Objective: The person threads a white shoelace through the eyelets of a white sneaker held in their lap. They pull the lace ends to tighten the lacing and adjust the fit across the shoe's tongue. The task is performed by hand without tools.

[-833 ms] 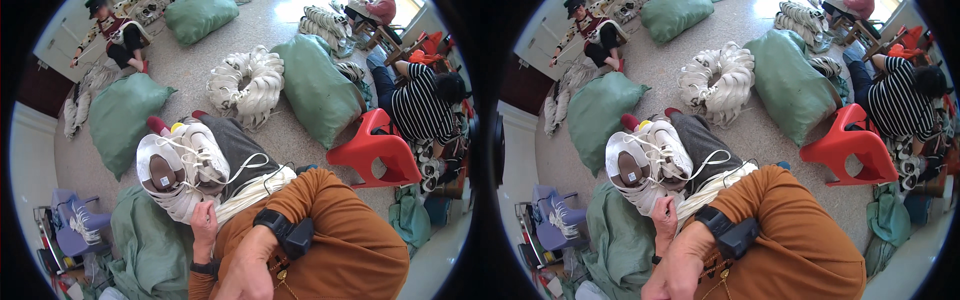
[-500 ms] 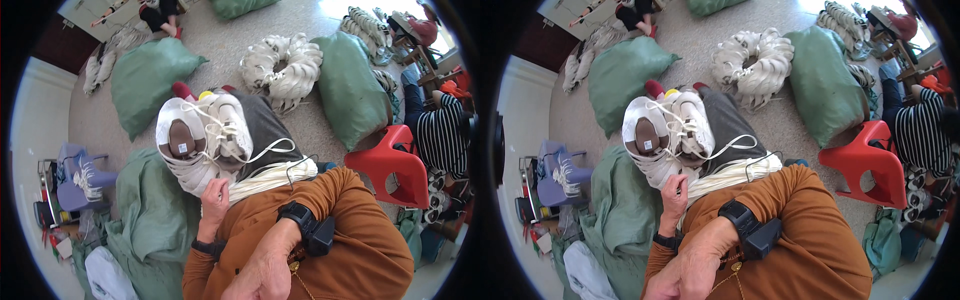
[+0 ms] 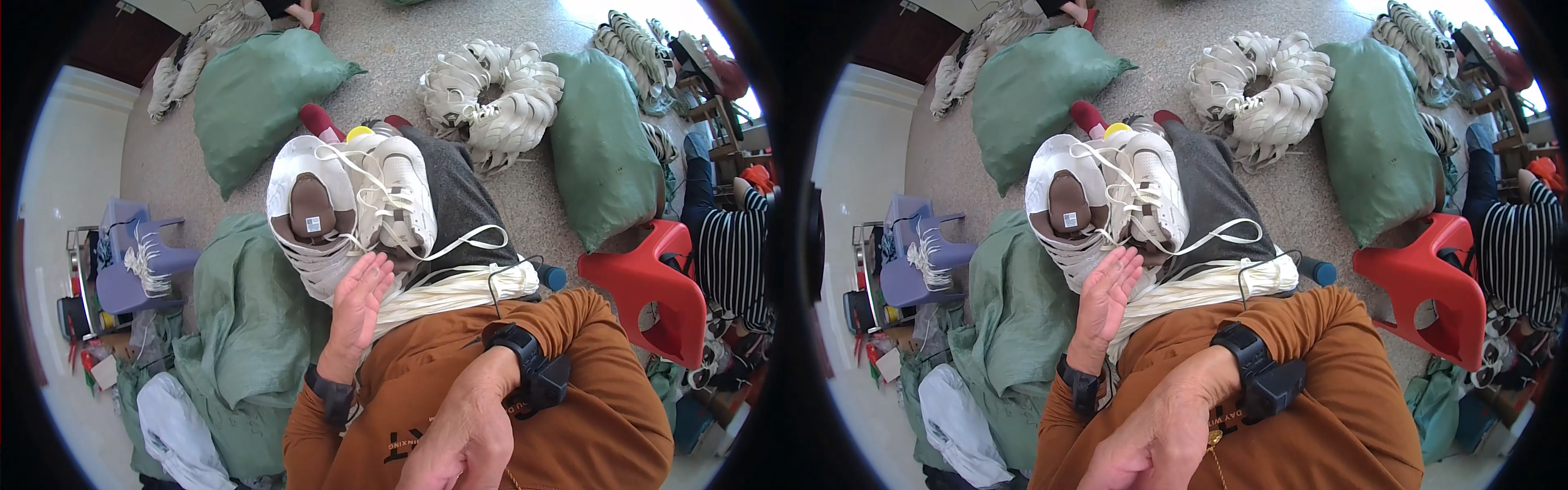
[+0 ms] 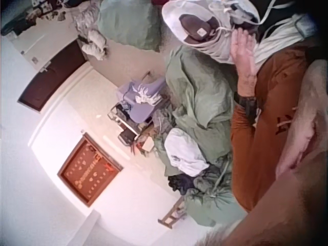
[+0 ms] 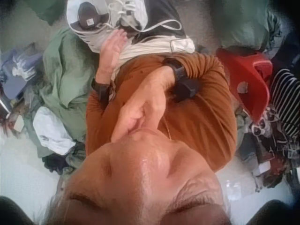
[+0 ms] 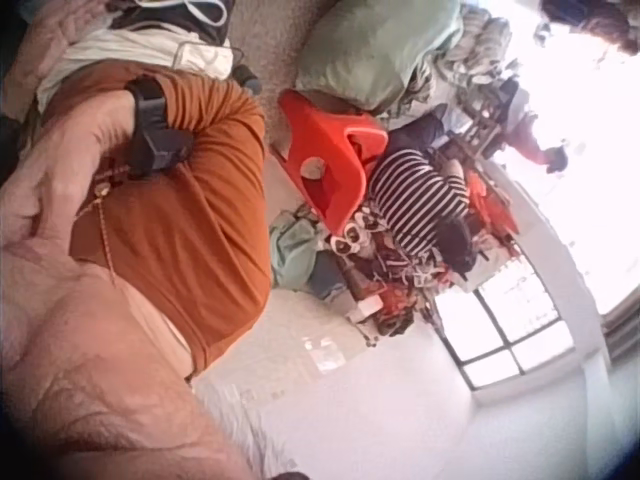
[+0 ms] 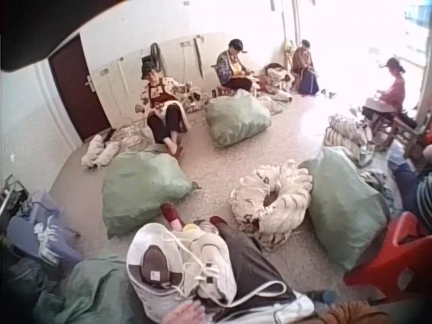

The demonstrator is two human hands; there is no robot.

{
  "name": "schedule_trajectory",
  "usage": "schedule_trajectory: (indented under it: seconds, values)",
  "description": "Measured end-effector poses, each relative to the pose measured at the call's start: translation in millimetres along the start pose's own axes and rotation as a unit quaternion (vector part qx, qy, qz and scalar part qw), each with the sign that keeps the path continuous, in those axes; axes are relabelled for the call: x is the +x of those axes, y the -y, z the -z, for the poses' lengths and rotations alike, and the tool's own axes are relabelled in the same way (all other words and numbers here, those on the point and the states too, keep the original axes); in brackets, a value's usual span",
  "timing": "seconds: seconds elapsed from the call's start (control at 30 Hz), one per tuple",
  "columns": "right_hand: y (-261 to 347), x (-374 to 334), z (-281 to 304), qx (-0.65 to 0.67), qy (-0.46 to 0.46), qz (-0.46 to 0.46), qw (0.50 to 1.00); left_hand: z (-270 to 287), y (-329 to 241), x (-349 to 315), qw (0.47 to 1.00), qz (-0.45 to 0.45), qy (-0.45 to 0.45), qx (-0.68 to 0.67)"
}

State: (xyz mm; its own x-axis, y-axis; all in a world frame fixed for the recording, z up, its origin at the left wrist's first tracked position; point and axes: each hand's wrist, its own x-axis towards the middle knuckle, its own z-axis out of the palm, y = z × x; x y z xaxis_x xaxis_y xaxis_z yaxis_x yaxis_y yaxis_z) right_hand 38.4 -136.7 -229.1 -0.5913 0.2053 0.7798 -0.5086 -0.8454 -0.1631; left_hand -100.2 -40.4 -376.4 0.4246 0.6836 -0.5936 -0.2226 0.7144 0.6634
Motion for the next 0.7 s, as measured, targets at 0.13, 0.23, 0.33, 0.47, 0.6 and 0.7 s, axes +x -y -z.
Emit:
schedule_trajectory:
  seconds: [0.13,0.23,0.33,0.47,0.6,0.7]
  values:
    - [6.8,-8.5,7.5,0.022,0.032,-0.067,0.997,-9.4,-2.9,7.0,0.997,0.027,-0.022,-0.065]
    - [34.3,-24.7,5.9,-0.051,-0.031,-0.087,0.994,-10.7,5.7,19.6,0.994,0.032,-0.038,-0.1]
    - [62.7,-69.9,-4.7,-0.242,-0.402,0.049,0.882,-15.7,14.0,36.0,0.991,0.057,-0.067,-0.099]
    - [60.8,-154.3,47.7,-0.752,-0.599,0.042,0.27,-21.2,23.6,33.6,0.992,-0.004,-0.03,-0.124]
    - [57.5,-181.8,87.8,-0.738,-0.637,-0.008,0.223,-25.4,35.8,60.9,0.987,-0.017,-0.017,-0.159]
    - [58.8,-182.1,98.9,-0.755,-0.633,-0.075,0.152,-39.7,38.0,80.7,0.98,-0.012,-0.036,-0.194]
